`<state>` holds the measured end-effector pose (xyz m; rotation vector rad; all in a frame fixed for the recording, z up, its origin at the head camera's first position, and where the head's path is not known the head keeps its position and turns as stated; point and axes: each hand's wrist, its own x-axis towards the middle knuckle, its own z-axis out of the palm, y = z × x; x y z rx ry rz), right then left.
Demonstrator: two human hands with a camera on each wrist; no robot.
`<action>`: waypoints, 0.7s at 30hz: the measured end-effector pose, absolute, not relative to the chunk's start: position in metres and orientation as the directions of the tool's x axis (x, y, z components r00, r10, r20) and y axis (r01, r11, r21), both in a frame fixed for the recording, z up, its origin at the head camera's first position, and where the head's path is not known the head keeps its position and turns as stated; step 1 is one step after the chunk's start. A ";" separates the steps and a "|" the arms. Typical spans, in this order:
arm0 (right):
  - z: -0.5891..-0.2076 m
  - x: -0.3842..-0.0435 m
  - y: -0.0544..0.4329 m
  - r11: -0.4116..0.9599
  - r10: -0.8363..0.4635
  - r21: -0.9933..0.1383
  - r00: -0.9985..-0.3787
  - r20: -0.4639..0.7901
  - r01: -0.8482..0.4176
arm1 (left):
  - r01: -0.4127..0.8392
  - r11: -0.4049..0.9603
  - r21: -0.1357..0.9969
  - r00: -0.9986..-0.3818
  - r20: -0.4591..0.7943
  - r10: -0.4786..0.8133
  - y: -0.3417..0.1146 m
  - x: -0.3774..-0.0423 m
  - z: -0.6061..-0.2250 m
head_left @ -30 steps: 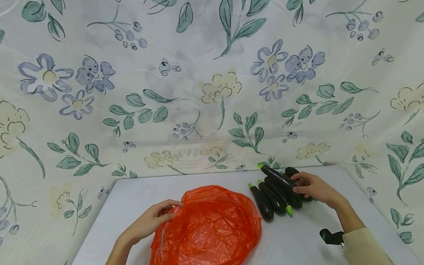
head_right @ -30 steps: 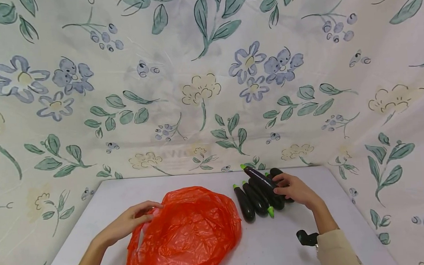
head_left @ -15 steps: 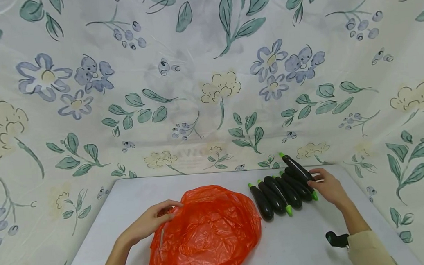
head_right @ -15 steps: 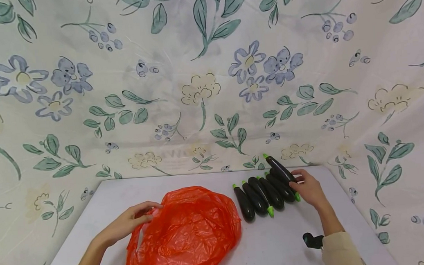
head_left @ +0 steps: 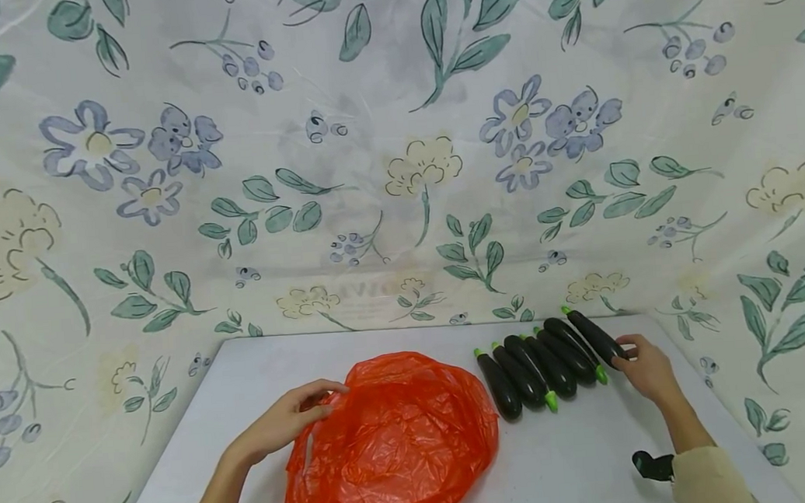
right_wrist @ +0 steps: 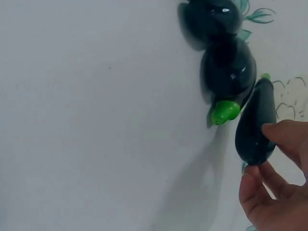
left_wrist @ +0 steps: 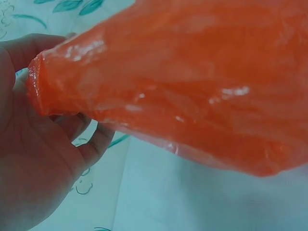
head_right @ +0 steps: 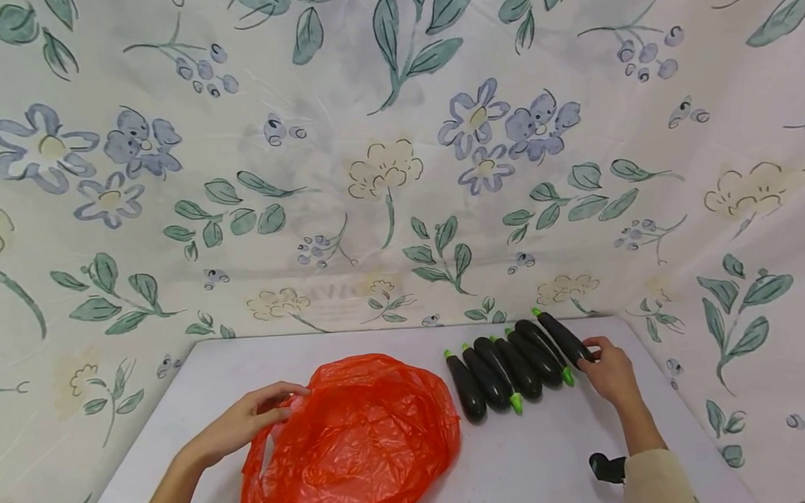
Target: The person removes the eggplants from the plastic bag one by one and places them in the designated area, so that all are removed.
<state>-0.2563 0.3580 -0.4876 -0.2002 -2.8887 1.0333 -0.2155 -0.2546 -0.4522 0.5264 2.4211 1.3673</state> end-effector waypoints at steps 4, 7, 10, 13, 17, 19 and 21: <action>-0.492 -0.256 0.359 0.766 0.150 -0.632 -0.989 0.002 0.115 | 0.167 0.477 0.863 -0.882 -0.086 0.464 -0.255 -0.216 -0.452; -0.493 -0.256 0.358 0.760 0.155 -0.638 -0.988 -0.008 0.124 | 0.171 0.478 0.862 -0.881 -0.084 0.466 -0.254 -0.216 -0.452; -0.493 -0.256 0.357 0.763 0.156 -0.633 -0.988 -0.018 0.132 | 0.173 0.478 0.861 -0.880 -0.083 0.467 -0.254 -0.216 -0.452; -0.494 -0.256 0.358 0.766 0.153 -0.628 -0.988 -0.034 0.140 | 0.171 0.480 0.861 -0.882 -0.083 0.463 -0.254 -0.216 -0.452; -0.496 -0.256 0.358 0.759 0.151 -0.633 -0.987 -0.052 0.150 | 0.167 0.480 0.861 -0.884 -0.084 0.459 -0.255 -0.216 -0.453; -0.497 -0.256 0.359 0.758 0.151 -0.635 -0.987 -0.054 0.151 | 0.167 0.479 0.862 -0.884 -0.085 0.460 -0.255 -0.215 -0.453; -0.497 -0.257 0.359 0.756 0.151 -0.637 -0.987 -0.054 0.150 | 0.168 0.476 0.863 -0.883 -0.083 0.462 -0.255 -0.215 -0.453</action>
